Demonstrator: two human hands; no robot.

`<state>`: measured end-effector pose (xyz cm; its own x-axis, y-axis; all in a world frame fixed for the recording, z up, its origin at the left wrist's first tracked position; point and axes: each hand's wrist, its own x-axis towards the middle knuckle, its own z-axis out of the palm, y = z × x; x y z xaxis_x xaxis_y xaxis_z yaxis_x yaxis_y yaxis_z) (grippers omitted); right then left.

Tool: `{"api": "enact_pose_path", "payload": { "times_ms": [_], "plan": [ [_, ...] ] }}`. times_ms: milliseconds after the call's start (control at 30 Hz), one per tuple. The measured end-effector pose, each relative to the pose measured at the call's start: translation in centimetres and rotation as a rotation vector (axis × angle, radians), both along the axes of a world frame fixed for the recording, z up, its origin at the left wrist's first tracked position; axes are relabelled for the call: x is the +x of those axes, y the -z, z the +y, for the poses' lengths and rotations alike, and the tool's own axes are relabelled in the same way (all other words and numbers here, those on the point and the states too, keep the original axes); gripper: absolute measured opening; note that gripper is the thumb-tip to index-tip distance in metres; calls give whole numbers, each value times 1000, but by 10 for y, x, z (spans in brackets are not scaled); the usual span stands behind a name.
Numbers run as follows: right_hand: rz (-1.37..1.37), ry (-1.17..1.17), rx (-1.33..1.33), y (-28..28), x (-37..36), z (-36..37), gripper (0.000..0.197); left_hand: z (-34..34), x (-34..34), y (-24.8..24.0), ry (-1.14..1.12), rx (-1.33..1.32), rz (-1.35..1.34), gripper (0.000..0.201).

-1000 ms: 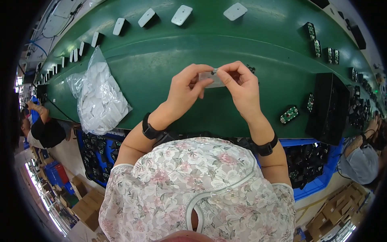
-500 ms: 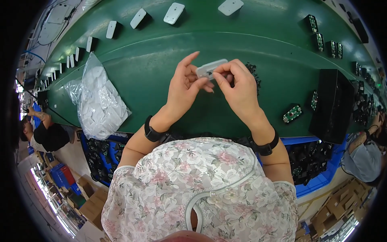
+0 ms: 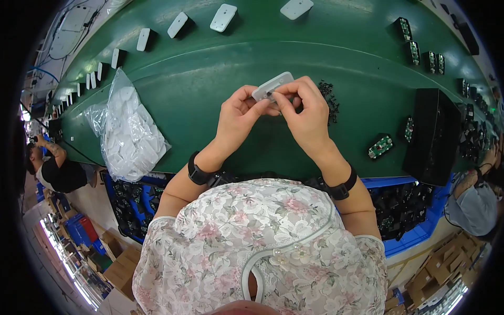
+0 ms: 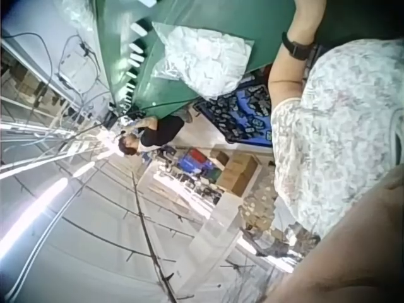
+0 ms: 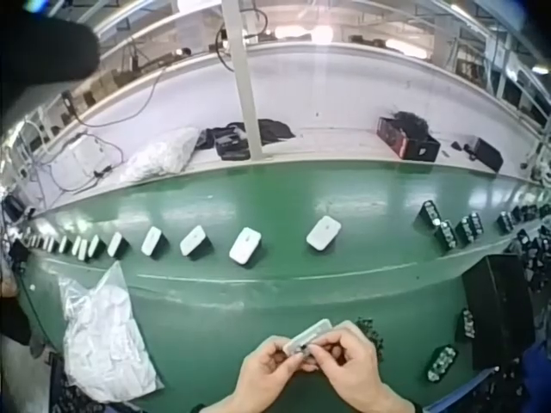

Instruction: The person picks up a white plastic cover, inserts a small black component into it by hand, and then presses the cover onto a black electronic base. Finally, the person places the assembled unit onto the green workbench.

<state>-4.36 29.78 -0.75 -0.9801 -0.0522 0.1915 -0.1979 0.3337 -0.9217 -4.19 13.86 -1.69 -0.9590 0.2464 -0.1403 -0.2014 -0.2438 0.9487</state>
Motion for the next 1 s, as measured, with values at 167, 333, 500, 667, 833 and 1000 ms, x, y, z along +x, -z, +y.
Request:
{"api": "enact_pose_path", "payload": {
  "times_ms": [167,333,500,667,833,1000],
  "plan": [
    [-10,-17,21,-1,2,-1,5,3,1,4,-29,-15,79,8],
    [-14,-47,60,0,3,-1,10,5,1,8,-91,-111,248,6],
    [65,98,17,-7,-1,13,26,-1,-1,1,15,-75,49,8],
    [-189,-94,107,-11,-3,24,22,6,0,-3,59,-43,36,7],
    [-291,-239,80,-19,-12,28,20,-1,3,-2,104,-161,54,7],
    [-301,-247,21,-22,-21,39,23,-5,-7,-17,95,-31,-10,23]
  ]
}}
